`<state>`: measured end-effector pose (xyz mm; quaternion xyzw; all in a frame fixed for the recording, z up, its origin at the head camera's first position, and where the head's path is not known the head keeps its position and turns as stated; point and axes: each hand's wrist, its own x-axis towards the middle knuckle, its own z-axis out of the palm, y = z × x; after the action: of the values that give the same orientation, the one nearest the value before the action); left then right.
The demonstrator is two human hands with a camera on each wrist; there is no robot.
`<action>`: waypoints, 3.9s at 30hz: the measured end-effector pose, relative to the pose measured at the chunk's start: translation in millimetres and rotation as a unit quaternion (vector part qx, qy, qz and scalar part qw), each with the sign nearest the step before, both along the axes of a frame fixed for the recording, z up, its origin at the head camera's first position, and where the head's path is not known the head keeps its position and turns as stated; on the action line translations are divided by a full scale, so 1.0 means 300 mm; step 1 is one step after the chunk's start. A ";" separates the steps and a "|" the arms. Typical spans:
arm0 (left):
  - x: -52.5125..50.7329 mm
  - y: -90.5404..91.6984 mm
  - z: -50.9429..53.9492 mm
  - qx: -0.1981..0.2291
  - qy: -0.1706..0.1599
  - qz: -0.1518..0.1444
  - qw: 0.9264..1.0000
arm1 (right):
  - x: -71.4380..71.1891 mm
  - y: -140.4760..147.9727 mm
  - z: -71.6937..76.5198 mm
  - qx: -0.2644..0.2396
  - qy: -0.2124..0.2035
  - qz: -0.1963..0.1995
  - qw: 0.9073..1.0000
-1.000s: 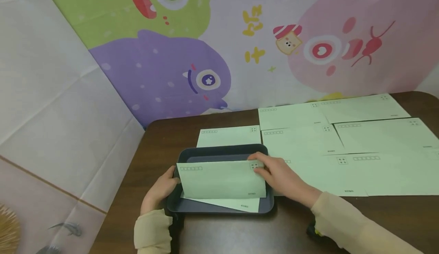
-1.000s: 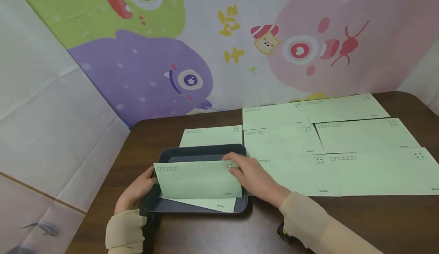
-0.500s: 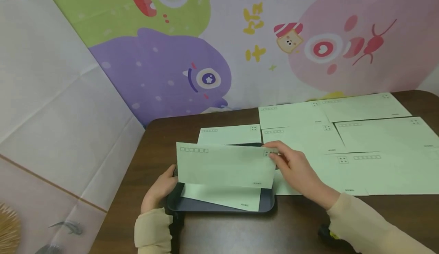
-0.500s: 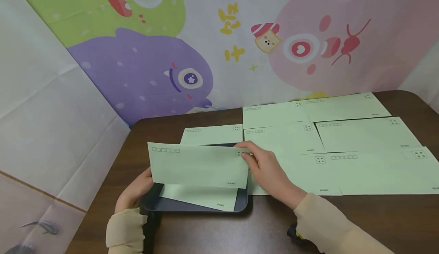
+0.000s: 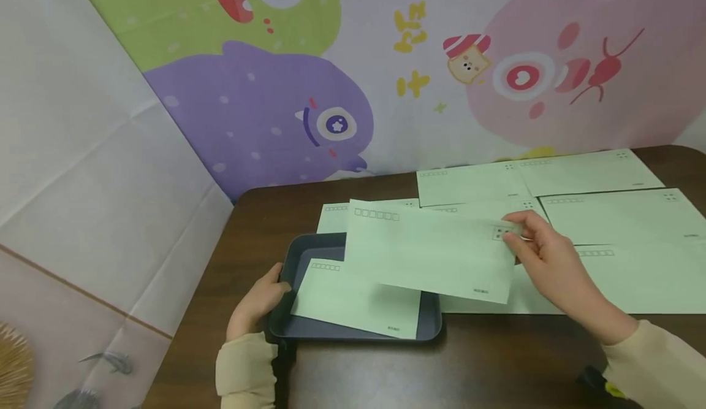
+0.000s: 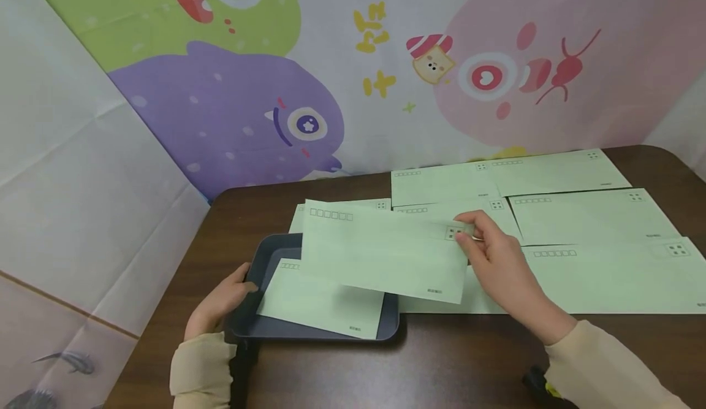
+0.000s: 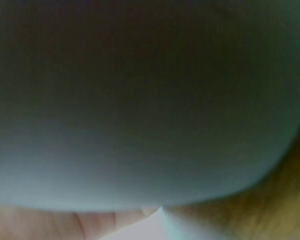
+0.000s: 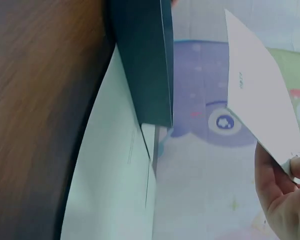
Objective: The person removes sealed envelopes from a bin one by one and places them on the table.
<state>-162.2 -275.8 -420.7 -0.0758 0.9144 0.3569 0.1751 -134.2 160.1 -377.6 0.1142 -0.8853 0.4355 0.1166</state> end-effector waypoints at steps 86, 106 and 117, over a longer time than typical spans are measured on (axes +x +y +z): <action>-0.015 0.000 -0.018 -0.003 -0.006 -0.002 1.000 | 0.146 0.299 -0.228 0.311 -0.151 -0.041 0.937; -0.010 0.002 -0.012 -0.009 -0.004 -0.002 1.000 | 0.141 0.305 -0.235 0.330 -0.135 -0.035 0.934; -0.011 0.001 -0.016 -0.009 -0.002 -0.002 1.000 | 0.150 0.295 -0.232 0.353 -0.116 -0.031 0.928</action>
<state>-165.3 -275.7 -425.5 -0.0758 0.9175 0.3480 0.1772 -89.3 248.5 -447.2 0.0687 -0.9923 0.1011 -0.0212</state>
